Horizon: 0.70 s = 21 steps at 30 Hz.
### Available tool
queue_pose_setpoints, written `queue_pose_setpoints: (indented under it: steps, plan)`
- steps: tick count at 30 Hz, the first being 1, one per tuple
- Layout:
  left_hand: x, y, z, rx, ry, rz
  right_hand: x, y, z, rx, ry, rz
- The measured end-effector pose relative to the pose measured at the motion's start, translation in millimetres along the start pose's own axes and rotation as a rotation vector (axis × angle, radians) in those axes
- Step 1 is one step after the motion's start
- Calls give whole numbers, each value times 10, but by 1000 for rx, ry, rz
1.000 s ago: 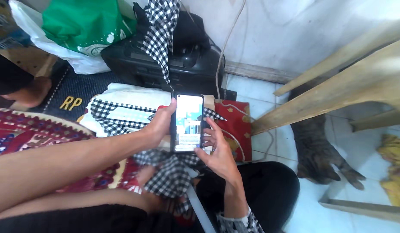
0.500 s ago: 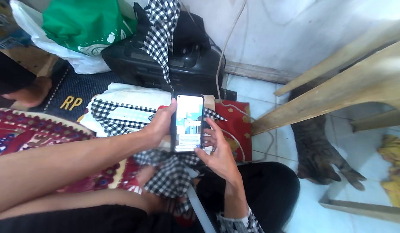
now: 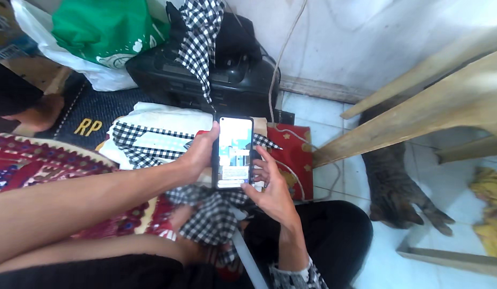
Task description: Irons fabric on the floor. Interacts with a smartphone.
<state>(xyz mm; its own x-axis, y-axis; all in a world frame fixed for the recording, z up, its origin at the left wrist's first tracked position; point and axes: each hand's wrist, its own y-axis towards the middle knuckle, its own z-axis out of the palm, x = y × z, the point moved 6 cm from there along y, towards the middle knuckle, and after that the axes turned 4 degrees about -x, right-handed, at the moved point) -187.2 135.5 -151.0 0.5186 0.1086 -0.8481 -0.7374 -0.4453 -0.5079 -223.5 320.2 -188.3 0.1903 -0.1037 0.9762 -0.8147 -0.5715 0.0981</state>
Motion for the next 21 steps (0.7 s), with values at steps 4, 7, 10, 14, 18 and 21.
queue_pose_setpoints:
  steps: [4, 7, 10, 14, 18, 21]
  plan:
    - [25, -12, -12, 4, 9, 1, 0, -3, -1, 2, 4, 2]
    - [17, -18, -5, 1, 11, 0, 7, -1, -2, 2, -1, 0]
    - [-41, -7, 13, -12, -4, -13, 8, 2, 0, 2, 0, 5]
    - [-77, -9, 31, -26, -21, -30, 12, 1, -3, -1, -2, 8]
    - [-76, -11, 33, -28, -32, -34, 6, 3, 0, 1, -4, 9]
    - [38, 109, -30, 31, -26, 27, -11, 7, 1, -3, -5, 11]
